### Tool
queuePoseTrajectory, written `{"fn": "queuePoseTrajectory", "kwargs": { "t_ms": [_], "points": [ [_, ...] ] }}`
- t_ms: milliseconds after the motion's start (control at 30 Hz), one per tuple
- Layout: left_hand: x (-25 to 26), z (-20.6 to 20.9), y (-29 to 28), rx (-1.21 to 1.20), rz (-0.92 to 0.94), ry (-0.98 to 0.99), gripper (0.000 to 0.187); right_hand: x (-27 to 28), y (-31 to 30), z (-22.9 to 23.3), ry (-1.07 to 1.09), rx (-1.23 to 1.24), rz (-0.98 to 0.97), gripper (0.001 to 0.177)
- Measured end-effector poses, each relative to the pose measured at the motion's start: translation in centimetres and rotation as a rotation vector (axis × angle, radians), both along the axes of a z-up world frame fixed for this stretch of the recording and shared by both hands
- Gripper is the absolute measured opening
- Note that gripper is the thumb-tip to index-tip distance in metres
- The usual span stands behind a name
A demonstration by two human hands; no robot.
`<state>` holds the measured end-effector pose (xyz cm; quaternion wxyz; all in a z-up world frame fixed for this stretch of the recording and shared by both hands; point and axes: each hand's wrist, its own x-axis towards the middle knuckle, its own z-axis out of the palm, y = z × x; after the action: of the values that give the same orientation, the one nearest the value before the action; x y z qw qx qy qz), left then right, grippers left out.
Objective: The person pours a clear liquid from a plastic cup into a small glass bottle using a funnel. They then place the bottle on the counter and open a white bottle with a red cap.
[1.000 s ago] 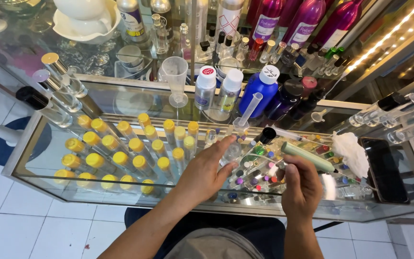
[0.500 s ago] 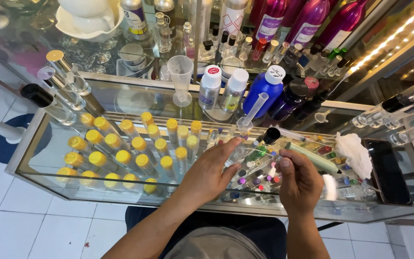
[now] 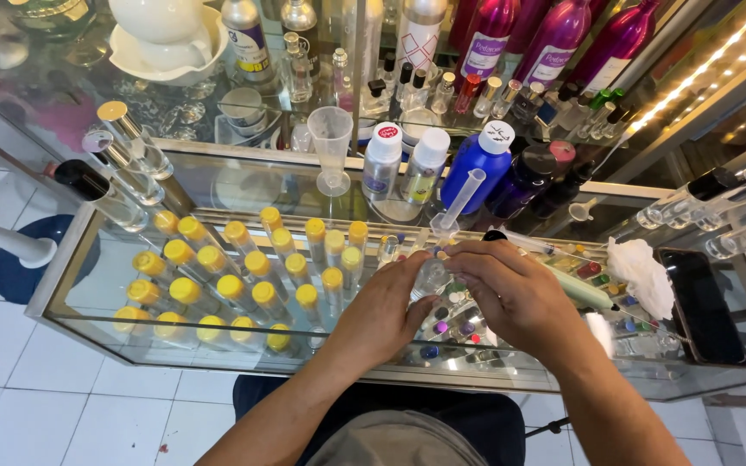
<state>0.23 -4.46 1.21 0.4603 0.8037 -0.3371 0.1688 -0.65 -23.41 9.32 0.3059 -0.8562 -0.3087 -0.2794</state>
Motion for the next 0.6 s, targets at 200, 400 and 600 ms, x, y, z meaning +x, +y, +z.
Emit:
{"fn": "queuePoseTrajectory", "kwargs": {
  "t_ms": [200, 400, 600],
  "points": [
    [-0.5, 0.6, -0.1, -0.006, 0.006, 0.01, 0.052, 0.3, 0.7, 3.1, -0.022, -0.25, 0.179, 0.016],
    [-0.3, -0.5, 0.1, -0.002, 0.022, -0.069, 0.051, 0.5, 0.9, 3.4, -0.086, -0.433, 0.227, 0.02],
    [-0.5, -1.1, 0.0, -0.015, 0.033, -0.106, 0.05, 1.7, -0.6, 0.1, -0.185, -0.579, 0.113, 0.02]
  ]
}}
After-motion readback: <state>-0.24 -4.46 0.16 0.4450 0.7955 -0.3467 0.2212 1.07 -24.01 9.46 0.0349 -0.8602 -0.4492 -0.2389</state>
